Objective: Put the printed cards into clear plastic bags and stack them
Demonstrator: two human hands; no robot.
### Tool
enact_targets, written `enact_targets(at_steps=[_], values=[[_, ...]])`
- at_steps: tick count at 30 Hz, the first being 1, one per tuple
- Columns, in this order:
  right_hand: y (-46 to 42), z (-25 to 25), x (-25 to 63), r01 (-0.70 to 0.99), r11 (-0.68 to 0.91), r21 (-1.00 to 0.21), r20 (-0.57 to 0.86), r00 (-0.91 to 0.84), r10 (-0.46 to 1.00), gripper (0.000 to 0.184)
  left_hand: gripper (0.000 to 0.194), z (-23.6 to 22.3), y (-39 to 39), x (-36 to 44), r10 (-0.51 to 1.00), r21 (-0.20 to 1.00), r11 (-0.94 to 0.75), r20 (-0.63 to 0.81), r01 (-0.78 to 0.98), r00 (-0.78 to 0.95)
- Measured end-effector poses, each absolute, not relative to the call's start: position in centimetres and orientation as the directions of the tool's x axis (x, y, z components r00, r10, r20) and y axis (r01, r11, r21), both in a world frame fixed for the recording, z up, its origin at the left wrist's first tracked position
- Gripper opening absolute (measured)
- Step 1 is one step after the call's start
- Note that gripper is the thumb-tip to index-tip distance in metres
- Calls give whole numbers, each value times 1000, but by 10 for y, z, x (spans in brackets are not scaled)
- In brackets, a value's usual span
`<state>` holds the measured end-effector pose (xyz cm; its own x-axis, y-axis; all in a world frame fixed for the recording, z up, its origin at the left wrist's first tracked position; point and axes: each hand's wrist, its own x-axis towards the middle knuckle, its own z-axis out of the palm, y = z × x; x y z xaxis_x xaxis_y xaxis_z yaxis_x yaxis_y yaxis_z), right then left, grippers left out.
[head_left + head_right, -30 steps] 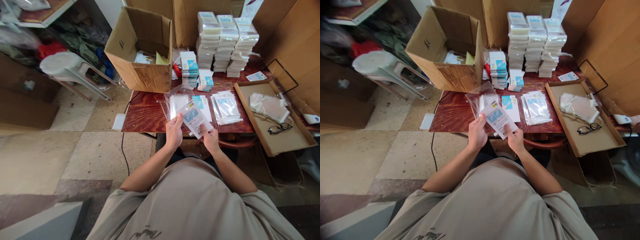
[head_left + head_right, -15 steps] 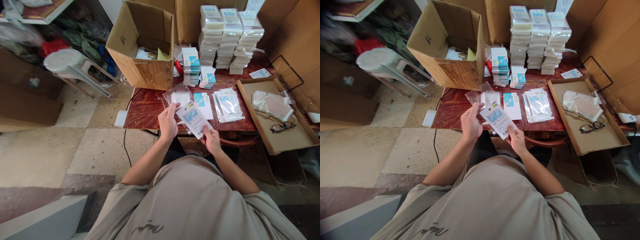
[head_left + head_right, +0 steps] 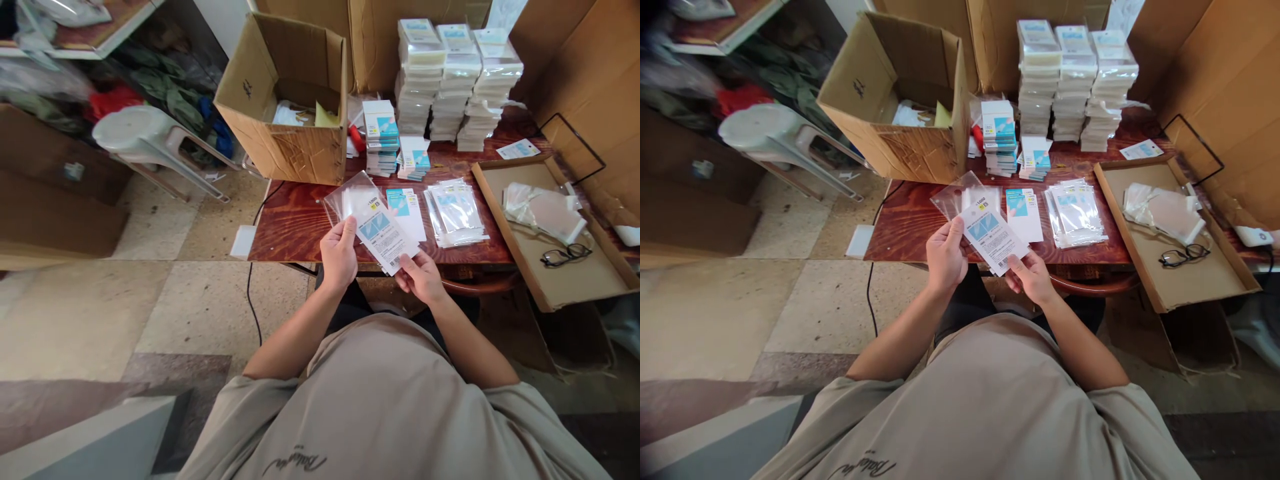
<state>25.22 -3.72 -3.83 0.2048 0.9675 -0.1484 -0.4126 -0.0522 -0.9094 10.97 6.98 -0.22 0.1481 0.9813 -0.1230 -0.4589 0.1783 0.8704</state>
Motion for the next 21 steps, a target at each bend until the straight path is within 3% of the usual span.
enact_targets(at_steps=[2,8,13,17,21], values=[[-39,-40,256,-384,-77,-920,-152,169,974,47,44,-2,70,109,980,867,191,-140,-461,142],[-32,-32,248,-231,-27,-973,-132,456,880,53,49,2,62,110,961,850,243,-146,-467,235],[-28,-26,251,-214,-21,-977,-115,438,891,53,50,-2,61,109,962,861,233,-135,-452,238],[-30,-26,251,-186,-103,-977,-190,548,815,53,48,-12,56,112,951,879,218,-94,-424,294],[-31,-18,259,-223,-63,-973,-165,473,865,46,53,-17,55,120,936,907,224,-97,-357,339]])
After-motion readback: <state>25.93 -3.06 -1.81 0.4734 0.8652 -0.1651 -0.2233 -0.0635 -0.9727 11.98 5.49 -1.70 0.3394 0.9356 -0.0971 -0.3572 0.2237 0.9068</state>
